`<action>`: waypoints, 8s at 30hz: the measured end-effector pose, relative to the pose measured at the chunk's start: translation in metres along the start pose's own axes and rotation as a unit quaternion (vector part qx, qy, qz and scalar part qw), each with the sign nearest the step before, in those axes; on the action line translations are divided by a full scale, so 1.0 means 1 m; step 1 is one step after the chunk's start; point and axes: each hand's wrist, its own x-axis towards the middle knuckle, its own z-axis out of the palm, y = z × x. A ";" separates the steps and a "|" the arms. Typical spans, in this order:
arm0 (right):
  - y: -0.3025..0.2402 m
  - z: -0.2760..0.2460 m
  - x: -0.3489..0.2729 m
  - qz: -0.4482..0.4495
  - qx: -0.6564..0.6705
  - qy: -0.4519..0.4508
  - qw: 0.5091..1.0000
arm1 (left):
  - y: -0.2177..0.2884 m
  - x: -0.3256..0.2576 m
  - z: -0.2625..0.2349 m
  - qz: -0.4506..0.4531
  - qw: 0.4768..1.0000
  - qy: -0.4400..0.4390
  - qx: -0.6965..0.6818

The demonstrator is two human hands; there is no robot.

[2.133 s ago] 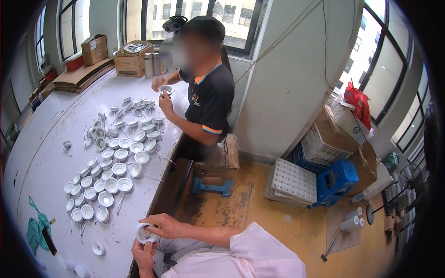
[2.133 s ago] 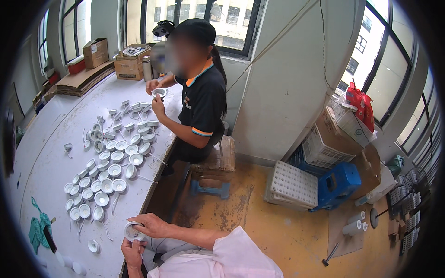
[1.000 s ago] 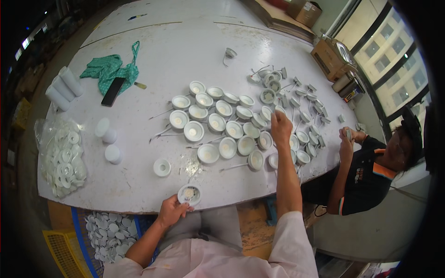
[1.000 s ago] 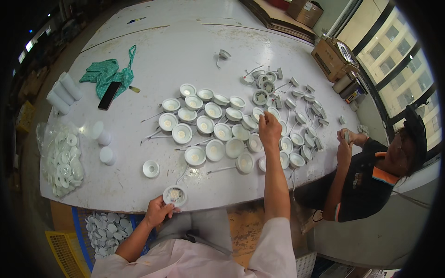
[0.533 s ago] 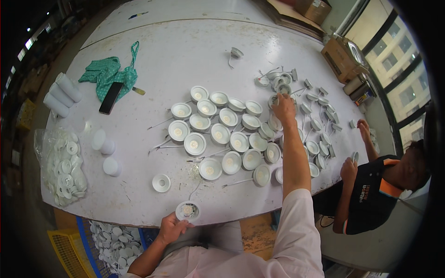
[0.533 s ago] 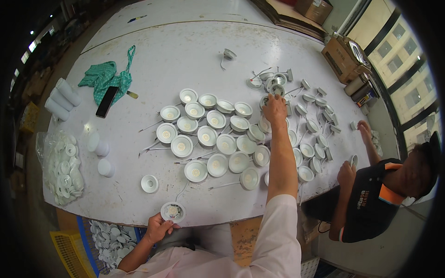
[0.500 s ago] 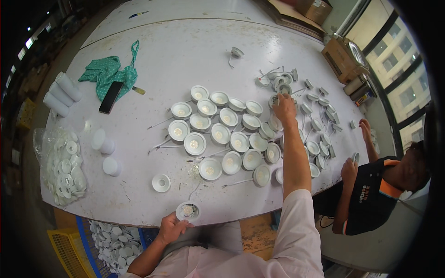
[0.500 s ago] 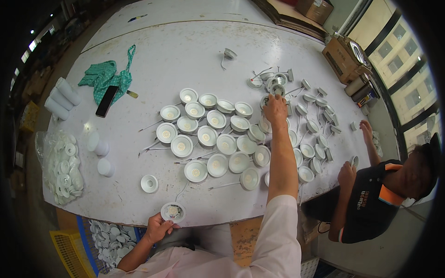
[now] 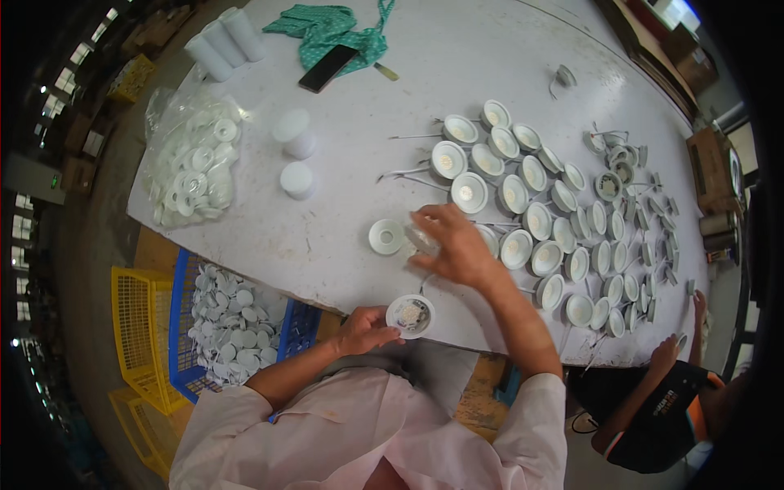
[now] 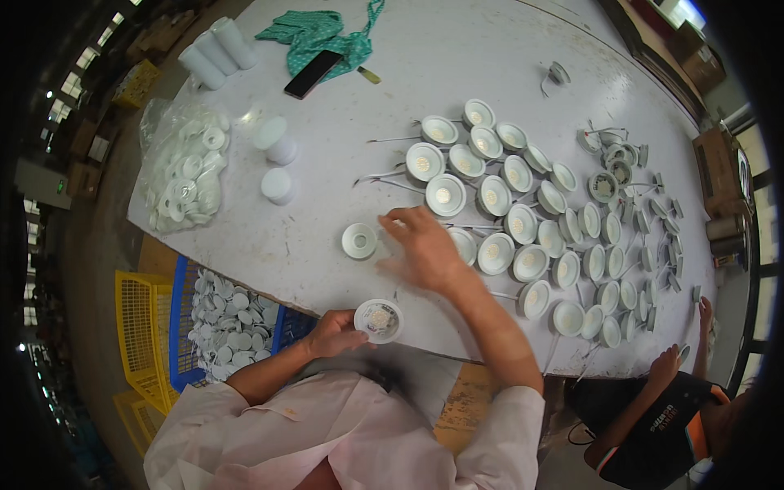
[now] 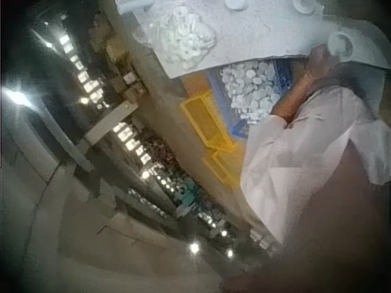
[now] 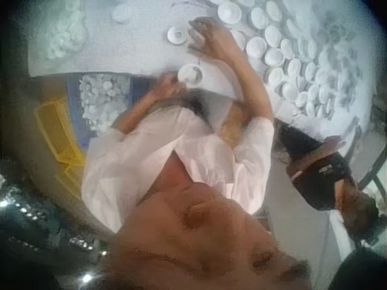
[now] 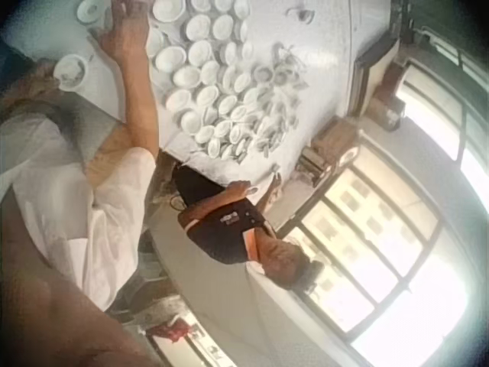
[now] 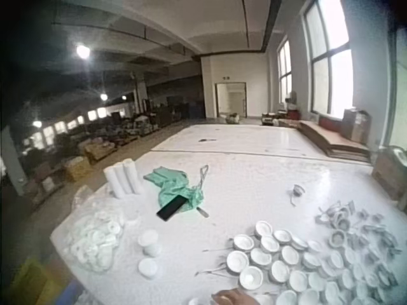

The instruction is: The person assembles small LED light fixtures by fitting plastic housings and round covers onto LED modules by hand.

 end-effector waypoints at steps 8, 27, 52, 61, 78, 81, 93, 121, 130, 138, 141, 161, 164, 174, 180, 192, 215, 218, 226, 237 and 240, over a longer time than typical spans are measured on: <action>-0.030 0.059 0.025 0.111 -0.039 -0.067 0.991 | -0.012 -0.037 -0.012 0.017 0.999 0.037 0.010; -0.026 0.074 0.038 0.149 -0.006 0.084 0.985 | -0.014 -0.052 -0.016 0.076 0.993 0.083 -0.041; -0.093 0.048 -0.052 0.087 0.139 0.062 0.985 | 0.014 -0.013 -0.010 0.111 0.980 0.133 -0.098; -0.096 0.053 -0.062 0.152 0.272 0.104 0.945 | 0.015 -0.014 -0.007 0.095 0.984 0.146 -0.021; -0.090 0.103 -0.076 0.298 0.442 0.224 0.816 | 0.008 -0.009 0.000 0.082 0.972 0.187 0.113; -0.089 0.104 -0.077 0.301 0.442 0.225 0.814 | 0.009 -0.009 0.002 0.093 0.971 0.192 0.110; -0.085 0.112 -0.084 0.319 0.331 0.247 0.853 | 0.006 -0.005 0.012 0.111 0.960 0.215 0.141; -0.092 0.097 -0.084 0.364 0.449 0.246 0.778 | -0.001 -0.001 0.005 0.088 0.980 0.161 0.080; -0.088 0.102 -0.081 0.372 0.449 0.254 0.772 | -0.001 0.000 0.005 0.089 0.980 0.157 0.077; -0.088 0.107 -0.082 0.368 0.427 0.248 0.788 | 0.000 0.001 0.006 0.093 0.979 0.170 0.070; -0.091 0.108 -0.081 0.374 0.405 0.252 0.795 | 0.000 0.001 0.006 0.104 0.976 0.170 0.083; -0.086 0.105 -0.094 0.411 0.410 0.242 0.777 | 0.021 0.003 0.013 0.046 0.973 0.185 0.126; -0.083 0.102 -0.100 0.370 0.401 0.277 0.791 | 0.016 0.004 0.010 0.072 0.979 0.166 0.097; -0.098 0.070 -0.091 0.109 -0.020 0.199 0.974 | 0.017 0.012 0.004 0.036 0.996 0.074 0.034; -0.092 0.060 -0.087 0.128 -0.029 0.258 0.957 | 0.056 0.019 0.005 -0.007 0.988 0.056 0.145; -0.073 0.044 -0.094 0.139 0.003 0.368 0.919 | 0.123 0.096 -0.059 0.061 0.956 0.235 0.165; 0.217 -0.170 -0.128 0.407 -0.369 0.278 0.788 | 0.159 0.235 -0.118 0.000 0.778 0.274 0.566; 0.232 -0.181 -0.118 0.427 -0.380 0.179 0.801 | 0.153 0.224 -0.124 0.003 0.775 0.295 0.560; 0.258 -0.190 -0.113 0.455 -0.384 0.098 0.798 | 0.121 0.166 -0.135 0.196 0.794 0.361 0.448; 0.248 -0.200 -0.121 0.362 -0.268 0.425 0.785 | 0.112 0.104 -0.091 0.242 0.863 0.324 0.302; 0.215 -0.202 -0.116 0.273 -0.070 0.593 0.754 | 0.110 0.092 -0.062 0.243 0.895 0.256 0.273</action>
